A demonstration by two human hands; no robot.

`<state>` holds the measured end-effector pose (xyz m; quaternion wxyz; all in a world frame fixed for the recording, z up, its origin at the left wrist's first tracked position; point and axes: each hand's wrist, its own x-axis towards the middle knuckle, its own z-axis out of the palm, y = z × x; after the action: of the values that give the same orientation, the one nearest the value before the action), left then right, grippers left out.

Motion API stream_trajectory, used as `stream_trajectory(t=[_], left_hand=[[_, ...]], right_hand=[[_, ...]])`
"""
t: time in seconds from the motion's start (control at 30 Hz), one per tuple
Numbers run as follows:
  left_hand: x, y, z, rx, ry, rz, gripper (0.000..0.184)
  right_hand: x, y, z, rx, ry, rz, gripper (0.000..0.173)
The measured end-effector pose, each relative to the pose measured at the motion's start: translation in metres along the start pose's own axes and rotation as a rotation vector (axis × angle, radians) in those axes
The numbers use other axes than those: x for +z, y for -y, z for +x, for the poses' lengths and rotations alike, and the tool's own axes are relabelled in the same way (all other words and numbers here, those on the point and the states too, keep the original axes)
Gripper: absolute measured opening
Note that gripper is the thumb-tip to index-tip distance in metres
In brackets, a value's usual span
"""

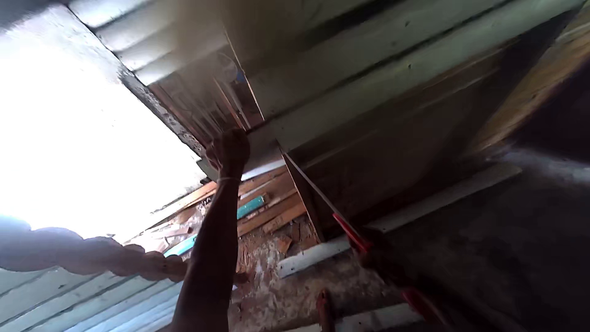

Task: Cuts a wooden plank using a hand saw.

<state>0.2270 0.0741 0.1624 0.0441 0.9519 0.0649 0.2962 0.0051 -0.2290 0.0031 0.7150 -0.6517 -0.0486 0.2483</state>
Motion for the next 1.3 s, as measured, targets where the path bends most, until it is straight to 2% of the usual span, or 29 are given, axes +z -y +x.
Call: stream_trajectory(t=[0.1,0.17,0.2,0.27,0.37,0.5,0.57,0.6,0.67,0.7,0.73,0.8,0.83,0.9,0.93,1.03,1.1,1.2,1.23,1.3], left_hand=[[0.004,0.003,-0.001,-0.009,0.024,0.026,0.057],[0.002,0.004,-0.002,0.005,0.039,0.028,0.057],[0.001,0.006,-0.002,0.007,0.05,0.041,0.058],[-0.001,0.003,0.003,0.017,0.067,0.052,0.059],[-0.005,-0.003,-0.004,-0.038,0.118,0.089,0.057],[0.0,-0.001,-0.002,0.016,0.015,0.049,0.058],[0.009,0.013,-0.007,0.11,-0.162,-0.085,0.053],[0.012,0.021,-0.017,0.148,-0.247,-0.229,0.05],[0.013,0.024,-0.066,0.153,-0.294,-0.587,0.056],[0.014,0.014,-0.097,0.093,-0.269,-0.832,0.058],[0.017,0.0,-0.124,-0.043,-0.162,-1.095,0.056],[0.023,-0.028,-0.153,-0.383,0.245,-1.508,0.037],[0.029,-0.038,-0.154,-0.465,0.472,-1.661,0.026],[0.047,-0.053,-0.141,-0.402,0.82,-1.888,0.035],[0.053,-0.056,-0.133,-0.366,0.895,-1.906,0.032],[0.056,-0.057,-0.147,-0.373,0.883,-1.742,0.017],[0.053,-0.055,-0.198,-0.337,0.91,-1.64,0.014],[0.034,-0.075,-0.3,-0.373,1.006,-1.703,0.031],[0.026,-0.083,-0.326,-0.394,0.999,-1.735,0.037],[0.012,-0.094,-0.347,-0.443,0.923,-1.767,0.051]], right_hand=[[0.024,0.055,0.106,-0.157,-0.022,-0.1,0.012],[0.038,0.092,0.166,-0.22,-0.02,-0.074,0.014],[0.041,0.105,0.18,-0.194,-0.001,-0.008,0.016],[0.031,0.106,0.188,-0.2,0.077,0.154,0.019],[0.042,0.097,0.178,-0.133,0.051,0.299,0.018],[0.039,0.099,0.176,-0.107,0.08,0.357,0.014],[0.039,0.092,0.177,-0.126,0.093,0.376,0.01],[0.04,0.084,0.175,-0.144,0.119,0.39,0.013],[0.041,0.066,0.167,-0.179,0.209,0.526,0.016],[0.041,0.065,0.162,-0.165,0.245,0.617,0.016],[0.043,0.07,0.155,-0.147,0.257,0.708,0.02],[0.048,0.074,0.148,-0.128,0.262,0.847,0.023],[0.052,0.075,0.143,-0.125,0.24,0.892,0.025],[0.053,0.075,0.138,-0.113,0.191,0.959,0.029],[0.051,0.073,0.139,-0.122,0.197,0.965,0.032],[0.05,0.056,0.119,-0.108,0.192,0.773,0.036],[0.049,0.022,0.072,-0.092,0.154,0.58,0.028],[0.039,-0.054,-0.014,-0.029,0.127,0.528,0.014],[0.039,-0.066,-0.038,-0.015,0.092,0.509,0.013],[0.041,-0.066,-0.063,-0.032,0.075,0.499,0.017]])
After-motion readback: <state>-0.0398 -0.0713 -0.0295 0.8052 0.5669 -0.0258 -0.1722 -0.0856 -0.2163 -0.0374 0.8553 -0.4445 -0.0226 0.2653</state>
